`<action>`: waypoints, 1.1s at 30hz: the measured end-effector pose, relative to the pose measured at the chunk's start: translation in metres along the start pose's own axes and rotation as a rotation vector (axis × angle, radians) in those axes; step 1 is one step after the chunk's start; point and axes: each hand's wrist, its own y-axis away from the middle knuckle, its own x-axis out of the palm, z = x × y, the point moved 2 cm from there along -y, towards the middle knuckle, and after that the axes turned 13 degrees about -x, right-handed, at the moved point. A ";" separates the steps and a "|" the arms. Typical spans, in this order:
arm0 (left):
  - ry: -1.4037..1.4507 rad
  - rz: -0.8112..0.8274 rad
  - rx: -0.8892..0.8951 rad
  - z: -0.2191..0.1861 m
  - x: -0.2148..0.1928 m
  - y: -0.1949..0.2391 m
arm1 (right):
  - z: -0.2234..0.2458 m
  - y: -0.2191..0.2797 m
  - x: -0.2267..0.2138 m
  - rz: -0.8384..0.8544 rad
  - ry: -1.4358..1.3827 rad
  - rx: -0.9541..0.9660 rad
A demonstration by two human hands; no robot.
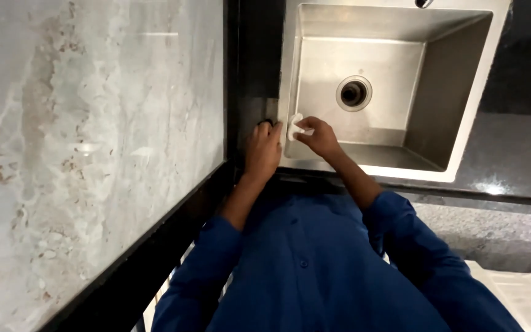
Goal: Wiping and cleaning the surfaces of kitchen cabinets and wall tiles using a cloth.
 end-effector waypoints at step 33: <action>-0.228 0.031 0.048 -0.009 0.020 -0.022 | 0.016 -0.013 -0.002 -0.042 -0.731 0.179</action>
